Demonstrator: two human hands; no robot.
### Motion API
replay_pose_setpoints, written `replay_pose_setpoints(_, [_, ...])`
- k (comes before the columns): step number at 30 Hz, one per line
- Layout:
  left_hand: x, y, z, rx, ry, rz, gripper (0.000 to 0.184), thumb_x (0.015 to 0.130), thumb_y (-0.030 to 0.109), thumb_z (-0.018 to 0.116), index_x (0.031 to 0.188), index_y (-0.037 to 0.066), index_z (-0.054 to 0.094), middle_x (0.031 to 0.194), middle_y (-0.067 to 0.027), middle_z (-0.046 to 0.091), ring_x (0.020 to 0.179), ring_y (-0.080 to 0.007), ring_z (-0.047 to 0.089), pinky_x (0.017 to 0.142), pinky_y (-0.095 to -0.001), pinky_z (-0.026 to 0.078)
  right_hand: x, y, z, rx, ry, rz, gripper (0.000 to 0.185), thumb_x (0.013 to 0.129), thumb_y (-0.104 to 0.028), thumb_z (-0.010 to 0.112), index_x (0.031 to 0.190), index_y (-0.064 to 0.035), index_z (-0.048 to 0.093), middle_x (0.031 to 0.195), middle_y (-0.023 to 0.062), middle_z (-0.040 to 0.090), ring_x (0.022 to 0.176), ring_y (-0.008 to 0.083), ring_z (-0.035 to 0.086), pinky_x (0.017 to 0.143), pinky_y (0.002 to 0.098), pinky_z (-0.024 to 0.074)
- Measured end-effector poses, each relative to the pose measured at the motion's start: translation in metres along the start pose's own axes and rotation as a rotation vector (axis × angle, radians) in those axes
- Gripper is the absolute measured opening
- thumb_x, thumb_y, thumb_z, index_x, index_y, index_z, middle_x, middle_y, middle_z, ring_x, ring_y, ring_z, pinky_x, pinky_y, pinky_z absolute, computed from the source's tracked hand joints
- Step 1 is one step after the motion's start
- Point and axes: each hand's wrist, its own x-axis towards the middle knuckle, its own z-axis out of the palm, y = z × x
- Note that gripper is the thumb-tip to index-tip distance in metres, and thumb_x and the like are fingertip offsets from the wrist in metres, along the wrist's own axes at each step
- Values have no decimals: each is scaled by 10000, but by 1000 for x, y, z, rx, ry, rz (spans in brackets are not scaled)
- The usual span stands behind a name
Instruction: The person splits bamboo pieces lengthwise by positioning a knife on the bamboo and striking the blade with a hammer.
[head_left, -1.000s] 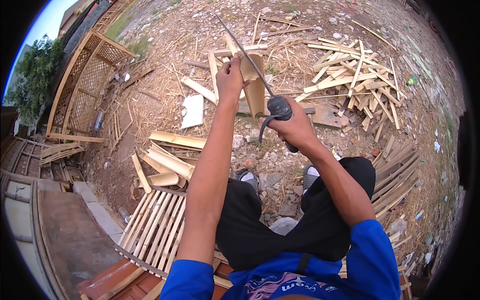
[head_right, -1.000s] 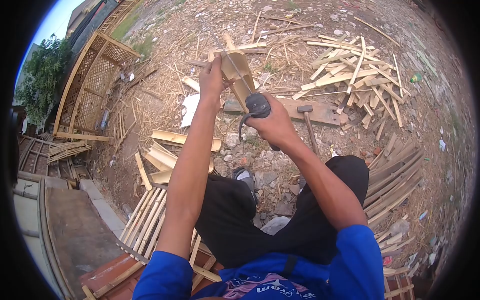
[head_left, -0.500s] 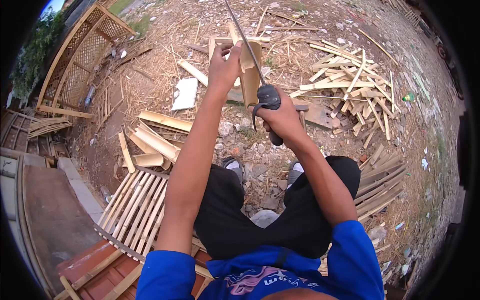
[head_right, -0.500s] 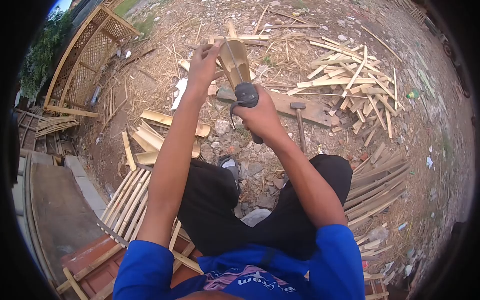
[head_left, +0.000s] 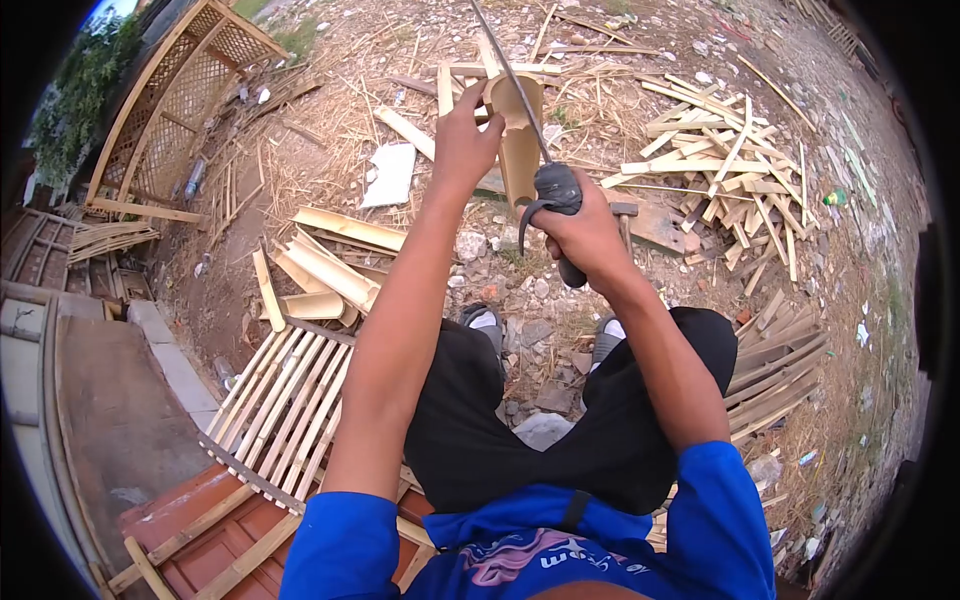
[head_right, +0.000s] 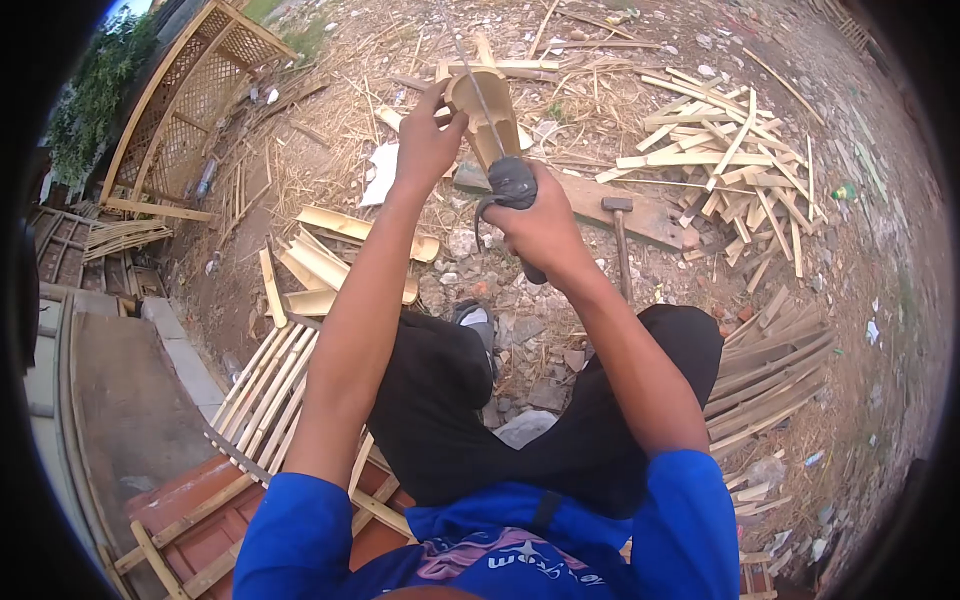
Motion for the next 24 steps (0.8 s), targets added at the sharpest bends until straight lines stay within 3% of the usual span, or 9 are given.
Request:
replay_pose_setpoints(1, [3,-6,2,33,-57,24,523,849,121,695,1321,-15,515,1154,-227,653,999,-305,692,801,-385,560,2,3,-1,37,-11,-8,357,773,-64,720,1071,-27,527,692,12,559,476,76,500,424,242,396])
replay_pose_setpoints(4, [4,-8,12,66,-155,-107,521,837,145,712,1294,-26,530,1142,-221,661,996,-306,690,797,-386,555,7,9,-5,-12,7,-6,482,727,-89,727,1152,-5,516,834,60,585,570,114,551,473,268,448])
replay_pose_setpoints(5, [4,-11,17,96,-85,-95,443,823,177,728,1182,-50,599,976,-214,700,890,-310,708,748,-389,549,7,11,-6,-3,-2,18,465,716,-100,736,1126,-9,537,855,69,601,633,125,570,526,278,465])
replay_pose_setpoints(9, [11,-17,25,150,-55,-120,410,830,219,719,1183,35,621,863,-214,703,824,-391,682,746,-469,521,9,16,-1,-103,59,-89,430,693,-103,747,1075,-15,572,886,70,622,750,153,587,692,310,484])
replay_pose_setpoints(14, [21,-4,21,229,-81,-118,358,840,197,703,1160,50,635,828,-225,694,805,-411,672,739,-486,518,14,16,-6,-94,55,-103,423,693,-109,750,1059,-13,562,875,68,620,762,150,585,706,307,482])
replay_pose_setpoints(18, [36,20,13,221,-32,-33,346,846,198,698,1102,-24,630,821,-226,695,810,-403,679,743,-478,521,9,2,-10,-81,84,-159,404,698,-105,751,1035,-16,546,871,71,619,762,148,582,702,306,479])
replay_pose_setpoints(22, [36,7,29,117,-101,-29,432,833,303,743,1082,-33,635,784,-197,700,765,-377,697,710,-459,534,14,13,-15,-104,133,-131,392,710,-95,749,1036,-20,546,866,70,619,755,153,584,703,310,479])
replay_pose_setpoints(23, [31,-3,35,105,-246,-97,545,814,353,767,1174,-21,601,935,-213,707,854,-363,699,777,-455,537,18,21,-15,-135,160,-104,386,715,-89,746,1042,-23,550,858,66,619,754,155,586,705,311,480])
replay_pose_setpoints(24, [25,-21,46,125,-251,-75,578,811,356,769,1210,-16,579,1005,-215,694,905,-362,689,807,-454,534,23,29,-15,-109,182,-111,383,718,-86,742,1045,-23,551,847,63,617,738,151,585,690,308,480])
